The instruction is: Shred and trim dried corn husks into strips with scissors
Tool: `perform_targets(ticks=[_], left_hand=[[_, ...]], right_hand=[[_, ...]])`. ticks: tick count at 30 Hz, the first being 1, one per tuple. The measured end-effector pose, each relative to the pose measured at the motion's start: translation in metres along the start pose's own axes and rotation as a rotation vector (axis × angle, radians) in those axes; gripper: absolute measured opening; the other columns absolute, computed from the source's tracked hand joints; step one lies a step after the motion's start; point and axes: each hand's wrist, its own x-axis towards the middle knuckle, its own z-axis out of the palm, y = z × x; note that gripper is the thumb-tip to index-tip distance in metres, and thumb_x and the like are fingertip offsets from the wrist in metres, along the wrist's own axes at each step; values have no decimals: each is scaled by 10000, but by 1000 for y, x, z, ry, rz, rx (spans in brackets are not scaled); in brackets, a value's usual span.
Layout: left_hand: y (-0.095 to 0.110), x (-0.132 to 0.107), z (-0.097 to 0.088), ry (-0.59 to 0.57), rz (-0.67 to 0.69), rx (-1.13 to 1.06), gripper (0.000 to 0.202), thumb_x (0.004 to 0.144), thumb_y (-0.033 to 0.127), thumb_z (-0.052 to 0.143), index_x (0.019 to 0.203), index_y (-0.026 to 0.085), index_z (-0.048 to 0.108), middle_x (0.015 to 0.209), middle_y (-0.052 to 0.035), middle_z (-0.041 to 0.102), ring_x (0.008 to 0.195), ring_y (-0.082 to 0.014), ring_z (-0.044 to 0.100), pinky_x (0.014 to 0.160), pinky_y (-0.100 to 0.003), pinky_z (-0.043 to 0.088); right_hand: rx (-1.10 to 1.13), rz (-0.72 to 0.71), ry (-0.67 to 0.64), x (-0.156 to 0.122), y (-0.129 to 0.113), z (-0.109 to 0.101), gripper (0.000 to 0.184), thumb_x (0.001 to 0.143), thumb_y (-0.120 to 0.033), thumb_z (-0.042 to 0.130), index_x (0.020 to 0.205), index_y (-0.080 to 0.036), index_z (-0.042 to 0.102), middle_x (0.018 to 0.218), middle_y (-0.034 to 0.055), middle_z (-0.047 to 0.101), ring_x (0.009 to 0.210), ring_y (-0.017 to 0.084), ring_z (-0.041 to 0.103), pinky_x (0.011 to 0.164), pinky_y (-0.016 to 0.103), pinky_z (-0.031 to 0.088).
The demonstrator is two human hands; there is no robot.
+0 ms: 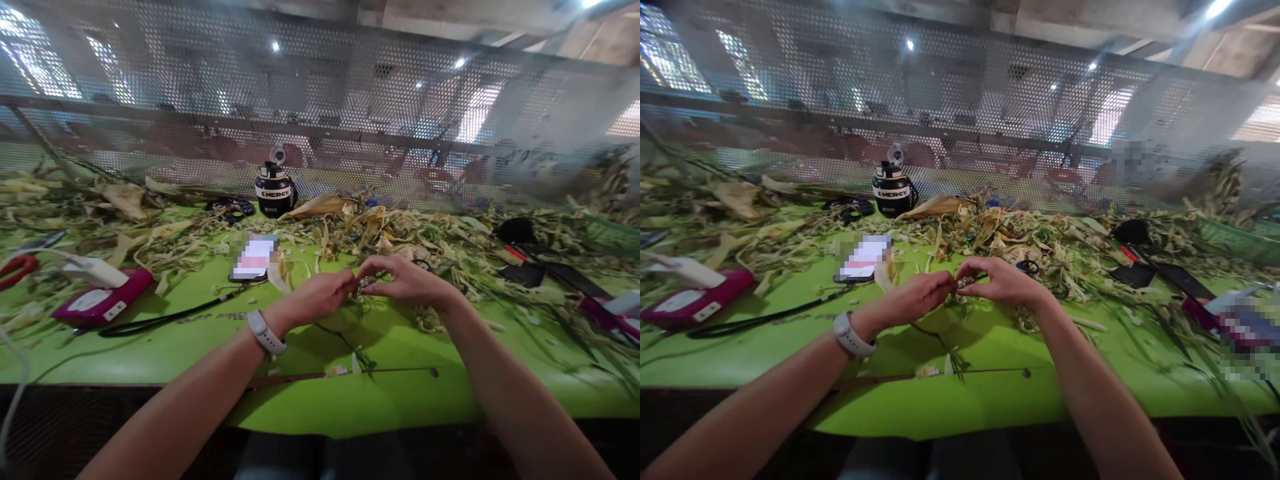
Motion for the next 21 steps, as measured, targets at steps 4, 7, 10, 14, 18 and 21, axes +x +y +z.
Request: perform_targets(ticks=[4, 7, 10, 14, 18, 21], left_hand=[[-4, 2, 6, 15, -25, 136, 190, 876, 227, 370, 851, 166, 548, 634, -24, 561, 568, -132, 473, 585, -265, 378], [-10, 3, 7, 71, -46, -136, 187, 884, 248, 369, 839, 175, 535, 620, -5, 569, 558, -114, 488, 582, -247, 392], [-16, 5, 5, 167, -80, -556, 218, 873, 344, 419, 827, 162, 531, 625, 5, 569, 549, -95, 500, 565, -228, 413], [-22, 7, 4, 278, -92, -914, 302, 799, 438, 543, 813, 137, 567, 603, 14, 541, 536, -82, 484, 529, -217, 402], [-23, 7, 5, 343, -107, -1030, 301, 765, 425, 604, 840, 135, 579, 580, 26, 535, 524, -74, 469, 514, -210, 386], [-22, 8, 5, 385, -100, -1010, 284, 768, 413, 605, 828, 137, 580, 599, 20, 549, 545, -80, 484, 529, -214, 395]], right_hand=[[-13, 13, -7, 1, 2, 1, 194, 792, -255, 605, 965, -171, 632, 923, 39, 659, 866, 152, 602, 801, 298, 465], [-79, -1, 154, 2, 4, 4, 228, 792, -286, 605, 994, -185, 633, 977, 56, 655, 922, 180, 596, 834, 338, 456], [-182, -61, 506, 2, 6, 4, 281, 783, -300, 616, 1046, -200, 611, 1079, 75, 627, 1042, 217, 551, 913, 395, 409], [-239, -153, 822, 1, 10, 2, 197, 789, -262, 596, 977, -206, 619, 999, 64, 644, 990, 216, 566, 897, 400, 415], [-286, -180, 956, 2, 14, 0, 177, 787, -235, 586, 958, -200, 616, 990, 70, 643, 984, 217, 565, 905, 400, 412], [-281, -124, 970, 3, 18, 1, 124, 785, -230, 577, 890, -188, 627, 905, 68, 648, 904, 212, 582, 851, 393, 443]])
